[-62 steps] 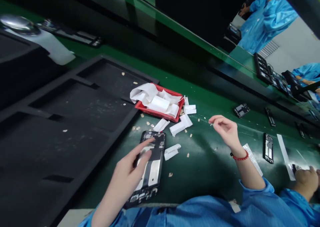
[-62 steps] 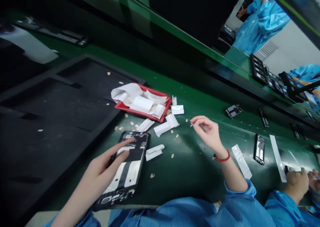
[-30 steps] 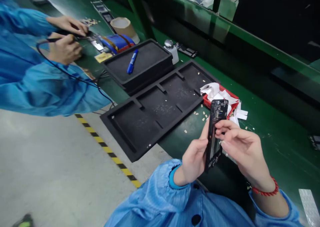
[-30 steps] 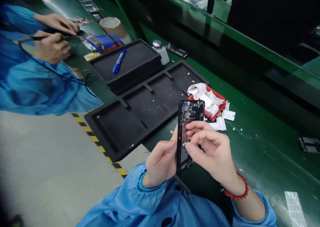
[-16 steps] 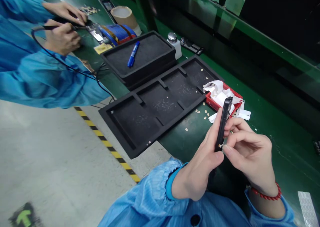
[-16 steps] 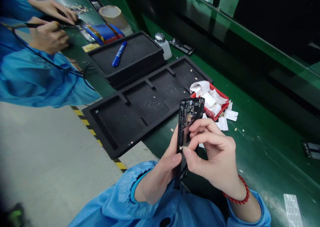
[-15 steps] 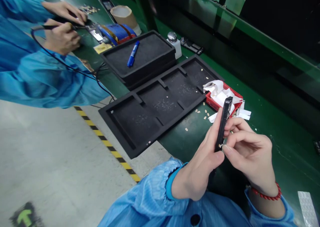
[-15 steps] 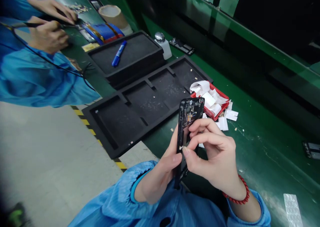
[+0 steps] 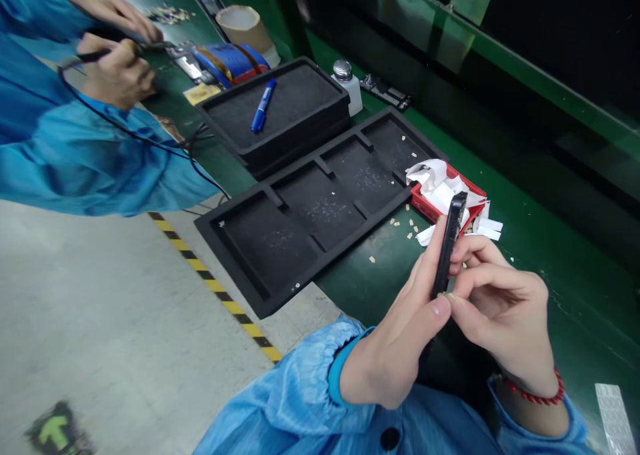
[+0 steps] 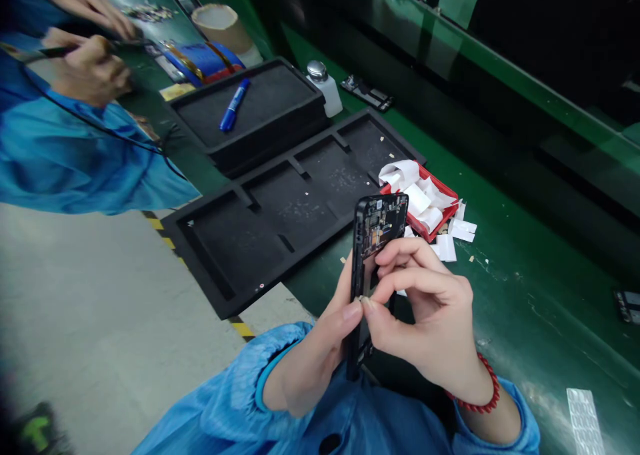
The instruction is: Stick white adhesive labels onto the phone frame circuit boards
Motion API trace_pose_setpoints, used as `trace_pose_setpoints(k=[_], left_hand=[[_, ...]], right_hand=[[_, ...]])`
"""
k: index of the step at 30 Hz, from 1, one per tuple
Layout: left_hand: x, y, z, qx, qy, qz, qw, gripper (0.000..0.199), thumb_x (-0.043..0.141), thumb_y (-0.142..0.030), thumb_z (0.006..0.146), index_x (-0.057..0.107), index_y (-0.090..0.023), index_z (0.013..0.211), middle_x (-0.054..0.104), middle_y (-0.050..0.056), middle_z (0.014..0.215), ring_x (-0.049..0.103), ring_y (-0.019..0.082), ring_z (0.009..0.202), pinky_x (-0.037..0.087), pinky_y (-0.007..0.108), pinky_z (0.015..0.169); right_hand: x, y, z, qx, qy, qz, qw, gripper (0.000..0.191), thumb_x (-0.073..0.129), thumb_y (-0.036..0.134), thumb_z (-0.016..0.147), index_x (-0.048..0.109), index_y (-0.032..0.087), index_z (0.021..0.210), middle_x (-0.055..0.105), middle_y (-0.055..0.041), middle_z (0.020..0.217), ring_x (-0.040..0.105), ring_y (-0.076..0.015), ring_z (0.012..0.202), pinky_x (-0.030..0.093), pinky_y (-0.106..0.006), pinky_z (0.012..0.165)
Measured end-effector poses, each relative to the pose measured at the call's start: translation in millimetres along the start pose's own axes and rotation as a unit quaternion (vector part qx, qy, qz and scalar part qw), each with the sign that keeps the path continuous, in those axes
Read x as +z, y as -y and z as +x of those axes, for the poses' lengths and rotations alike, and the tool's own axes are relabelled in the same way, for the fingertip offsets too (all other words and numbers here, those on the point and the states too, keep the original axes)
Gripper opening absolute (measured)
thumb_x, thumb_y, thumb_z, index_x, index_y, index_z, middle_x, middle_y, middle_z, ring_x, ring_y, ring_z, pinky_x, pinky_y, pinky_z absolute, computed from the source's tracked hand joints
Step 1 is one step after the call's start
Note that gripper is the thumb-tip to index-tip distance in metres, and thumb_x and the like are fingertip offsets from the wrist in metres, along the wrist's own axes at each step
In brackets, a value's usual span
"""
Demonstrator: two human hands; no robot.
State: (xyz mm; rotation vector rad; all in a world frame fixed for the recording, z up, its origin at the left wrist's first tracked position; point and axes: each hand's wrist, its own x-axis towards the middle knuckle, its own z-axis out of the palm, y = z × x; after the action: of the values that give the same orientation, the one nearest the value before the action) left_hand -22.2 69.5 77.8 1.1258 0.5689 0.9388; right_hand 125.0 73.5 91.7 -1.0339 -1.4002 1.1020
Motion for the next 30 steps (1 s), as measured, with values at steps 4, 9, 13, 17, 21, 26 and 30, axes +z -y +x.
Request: trace_pose_setpoints(k=[4, 9, 13, 17, 21, 26, 30], left_hand=[[0.4, -2, 2, -0.007, -0.003, 0.0, 1.0, 0.061, 0.033, -0.041, 0.107, 0.008, -0.036, 0.163, 0.012, -0.008, 0.171, 0.011, 0.024, 0.159, 0.015, 0.037, 0.132], [1.4, -1, 2, -0.007, -0.016, -0.034, 0.999, 0.061, 0.036, -0.041, 0.106, 0.014, -0.036, 0.163, 0.019, -0.008, 0.169, 0.015, 0.023, 0.158, 0.018, 0.036, 0.131], [5.7, -4, 3, -0.024, -0.023, -0.091, 0.995, 0.06, 0.037, -0.038, 0.105, 0.019, -0.036, 0.163, 0.023, -0.009, 0.168, 0.018, 0.022, 0.158, 0.017, 0.035, 0.131], [9.0, -4, 5, -0.034, -0.076, -0.106, 0.991, 0.063, 0.039, -0.04, 0.101, 0.025, -0.031, 0.162, 0.028, -0.007, 0.167, 0.019, 0.025, 0.157, 0.018, 0.038, 0.131], [2.9, -1, 5, -0.025, -0.04, -0.075, 0.996, 0.064, 0.038, -0.042, 0.102, 0.02, -0.033, 0.163, 0.024, -0.007, 0.168, 0.02, 0.027, 0.157, 0.024, 0.04, 0.129], [-1.7, -6, 3, -0.008, -0.013, -0.063, 0.998, 0.058, 0.03, -0.034, 0.107, 0.016, -0.035, 0.163, 0.013, -0.01, 0.171, 0.012, 0.023, 0.159, 0.018, 0.036, 0.131], [1.4, -8, 3, 0.013, -0.005, -0.1, 0.995, 0.058, 0.029, -0.029, 0.107, 0.016, -0.035, 0.163, 0.013, -0.01, 0.171, 0.009, 0.02, 0.159, 0.011, 0.035, 0.132]], right_hand=[[1, -1, 1, -0.003, -0.009, -0.001, 1.0, 0.015, 0.074, 0.006, 0.078, 0.069, 0.02, 0.074, 0.061, -0.0064, 0.101, 0.061, -0.0142, 0.091, 0.057, -0.027, 0.08], [2, 1, 0, -0.008, -0.008, -0.004, 1.0, 0.015, 0.074, 0.006, 0.079, 0.068, 0.02, 0.075, 0.061, -0.0062, 0.102, 0.062, -0.0138, 0.091, 0.058, -0.027, 0.081], [0, 1, 0, -0.017, -0.006, -0.048, 0.999, 0.015, 0.074, 0.007, 0.081, 0.069, 0.021, 0.08, 0.061, -0.0046, 0.103, 0.062, -0.0137, 0.097, 0.056, -0.026, 0.083], [-2, 3, -4, -0.03, -0.062, -0.134, 0.989, 0.019, 0.071, 0.007, 0.083, 0.071, 0.024, 0.089, 0.063, -0.0042, 0.105, 0.063, -0.0153, 0.1, 0.054, -0.03, 0.087], [3, 9, -14, -0.085, -0.089, -0.161, 0.979, 0.028, 0.07, 0.005, 0.083, 0.072, 0.027, 0.1, 0.061, -0.0047, 0.12, 0.062, -0.0177, 0.112, 0.053, -0.034, 0.099], [11, 8, -17, -0.107, -0.054, -0.179, 0.976, 0.028, 0.07, 0.005, 0.083, 0.073, 0.027, 0.101, 0.058, -0.0047, 0.131, 0.061, -0.0187, 0.118, 0.052, -0.034, 0.104], [12, 5, -14, -0.099, -0.06, -0.186, 0.976, 0.024, 0.07, 0.004, 0.083, 0.072, 0.024, 0.096, 0.061, -0.0051, 0.128, 0.062, -0.0176, 0.118, 0.052, -0.032, 0.103]])
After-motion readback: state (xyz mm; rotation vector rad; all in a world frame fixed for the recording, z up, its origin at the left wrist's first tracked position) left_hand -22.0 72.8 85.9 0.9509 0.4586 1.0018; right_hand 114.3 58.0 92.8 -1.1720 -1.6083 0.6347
